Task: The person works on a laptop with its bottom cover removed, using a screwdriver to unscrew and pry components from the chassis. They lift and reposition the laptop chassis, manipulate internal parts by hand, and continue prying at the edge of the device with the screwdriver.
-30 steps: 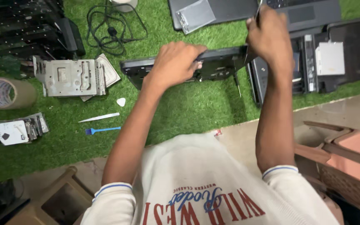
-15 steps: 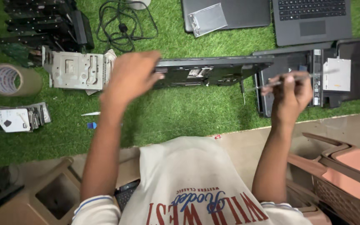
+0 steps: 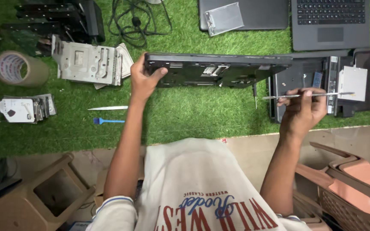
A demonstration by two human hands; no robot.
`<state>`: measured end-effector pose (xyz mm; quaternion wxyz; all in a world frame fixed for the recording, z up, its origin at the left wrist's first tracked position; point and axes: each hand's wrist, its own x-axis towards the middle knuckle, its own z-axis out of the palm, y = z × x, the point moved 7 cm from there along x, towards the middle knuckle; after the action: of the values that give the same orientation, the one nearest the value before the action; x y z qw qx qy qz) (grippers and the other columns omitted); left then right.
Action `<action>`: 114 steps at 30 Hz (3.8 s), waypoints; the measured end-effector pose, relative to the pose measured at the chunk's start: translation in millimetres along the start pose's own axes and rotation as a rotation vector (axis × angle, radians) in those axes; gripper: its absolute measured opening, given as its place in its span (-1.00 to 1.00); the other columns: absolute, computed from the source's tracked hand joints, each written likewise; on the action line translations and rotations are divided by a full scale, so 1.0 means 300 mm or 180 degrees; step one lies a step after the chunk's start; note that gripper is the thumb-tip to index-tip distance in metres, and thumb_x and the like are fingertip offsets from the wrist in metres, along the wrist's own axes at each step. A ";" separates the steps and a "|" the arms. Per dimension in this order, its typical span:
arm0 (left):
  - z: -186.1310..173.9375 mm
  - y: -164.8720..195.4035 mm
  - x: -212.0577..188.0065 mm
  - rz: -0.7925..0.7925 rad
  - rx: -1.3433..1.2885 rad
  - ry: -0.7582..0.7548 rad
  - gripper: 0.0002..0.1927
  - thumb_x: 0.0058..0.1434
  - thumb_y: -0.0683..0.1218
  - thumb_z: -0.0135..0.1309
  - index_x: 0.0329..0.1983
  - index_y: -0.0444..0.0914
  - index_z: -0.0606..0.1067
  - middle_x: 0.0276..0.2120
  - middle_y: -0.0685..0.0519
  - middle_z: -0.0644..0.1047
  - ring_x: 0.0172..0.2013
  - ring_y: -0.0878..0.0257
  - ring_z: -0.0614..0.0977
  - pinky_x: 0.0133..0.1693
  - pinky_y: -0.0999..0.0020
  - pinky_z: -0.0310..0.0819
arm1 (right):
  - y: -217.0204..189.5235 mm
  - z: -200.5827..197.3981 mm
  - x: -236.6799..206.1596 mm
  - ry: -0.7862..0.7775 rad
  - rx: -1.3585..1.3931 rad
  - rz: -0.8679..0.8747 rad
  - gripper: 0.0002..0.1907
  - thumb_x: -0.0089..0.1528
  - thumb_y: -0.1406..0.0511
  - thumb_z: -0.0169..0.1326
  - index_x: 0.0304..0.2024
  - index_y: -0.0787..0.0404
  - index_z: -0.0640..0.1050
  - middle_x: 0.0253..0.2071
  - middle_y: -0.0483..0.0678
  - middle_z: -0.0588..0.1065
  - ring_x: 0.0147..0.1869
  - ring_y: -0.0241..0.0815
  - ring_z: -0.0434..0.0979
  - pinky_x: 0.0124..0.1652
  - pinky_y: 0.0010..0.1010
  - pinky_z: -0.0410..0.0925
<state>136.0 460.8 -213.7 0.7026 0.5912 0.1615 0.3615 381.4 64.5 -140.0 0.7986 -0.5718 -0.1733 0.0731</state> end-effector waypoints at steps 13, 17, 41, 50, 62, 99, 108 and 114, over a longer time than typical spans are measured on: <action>0.445 0.729 0.119 0.2118 0.3099 -0.0810 -0.51 0.20 0.15 0.47 -0.08 -0.27 0.55 -0.26 0.01 0.61 -0.29 0.15 0.64 -0.24 0.22 0.50 | -0.110 0.009 -0.031 0.0147 0.0210 -0.0232 -0.77 0.57 0.27 0.10 0.01 0.27 0.36 -0.28 0.16 0.50 -0.37 -0.04 0.57 -0.35 -0.30 0.49; 0.593 0.719 0.091 0.2305 0.3862 -0.0812 -0.46 0.18 0.22 0.38 -0.05 -0.27 0.53 -0.30 0.00 0.58 -0.35 0.18 0.60 -0.34 0.24 0.44 | -0.172 0.113 -0.055 0.0043 0.0265 -0.0464 -0.76 0.55 0.26 0.11 0.01 0.28 0.35 -0.29 0.17 0.50 -0.40 -0.07 0.55 -0.38 -0.30 0.49; 0.473 0.731 0.060 0.2164 0.4404 -0.1017 -0.40 0.19 0.33 0.29 -0.02 -0.23 0.54 -0.20 -0.01 0.61 -0.15 0.11 0.58 0.00 0.06 0.31 | -0.360 0.386 -0.099 -0.0188 -0.0094 -0.1527 -0.68 0.56 0.19 0.04 0.02 0.32 0.30 -0.11 0.19 0.48 -0.07 -0.05 0.62 -0.13 -0.21 0.62; 0.338 0.708 0.080 0.1812 0.2697 -0.0877 -0.45 0.13 0.01 0.51 0.01 -0.32 0.49 -0.13 -0.06 0.56 -0.10 0.05 0.62 -0.03 0.17 0.53 | -0.367 0.466 -0.058 -0.0508 -0.0414 -0.1608 -0.69 0.58 0.21 -0.02 0.03 0.35 0.27 -0.10 0.22 0.48 -0.06 -0.04 0.63 -0.08 -0.19 0.65; 0.347 0.714 0.071 0.1760 0.2569 -0.0808 -0.48 0.12 -0.06 0.51 0.01 -0.33 0.48 -0.14 -0.08 0.52 -0.09 0.00 0.58 -0.01 0.13 0.49 | -0.368 0.455 -0.011 -0.0582 -0.0246 -0.1608 -0.70 0.59 0.21 -0.02 -0.01 0.35 0.28 -0.18 0.20 0.48 -0.17 -0.06 0.61 -0.22 -0.23 0.61; 0.381 0.680 0.029 0.1841 0.2382 -0.0542 -0.46 0.10 -0.02 0.51 0.00 -0.31 0.46 -0.16 -0.06 0.50 -0.11 0.04 0.57 -0.02 0.18 0.49 | -0.354 0.567 0.006 -0.0564 0.0144 -0.1565 -0.70 0.59 0.19 -0.06 -0.04 0.32 0.26 -0.24 0.17 0.45 -0.30 -0.13 0.56 -0.33 -0.26 0.55; 0.385 0.698 -0.005 0.1781 0.2395 -0.0331 -0.45 0.09 -0.05 0.51 0.02 -0.32 0.47 -0.15 -0.06 0.49 -0.10 0.04 0.55 -0.02 0.14 0.47 | -0.357 0.567 0.032 -0.0583 0.0160 -0.1620 -0.67 0.60 0.17 -0.10 -0.07 0.30 0.23 -0.24 0.12 0.39 -0.26 -0.12 0.54 -0.34 -0.26 0.55; 0.376 0.699 -0.016 0.1591 0.2137 -0.0323 -0.48 0.12 -0.10 0.51 0.03 -0.30 0.47 -0.12 -0.05 0.49 -0.10 0.08 0.60 -0.04 0.22 0.53 | -0.366 0.614 0.040 -0.0762 0.0112 -0.1556 -0.69 0.60 0.17 -0.10 -0.05 0.29 0.23 -0.25 0.16 0.42 -0.28 -0.09 0.57 -0.34 -0.24 0.55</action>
<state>139.9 385.2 12.0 0.3687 0.8254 0.0871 0.4185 317.2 194.9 17.9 0.7761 -0.4862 -0.3981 -0.0518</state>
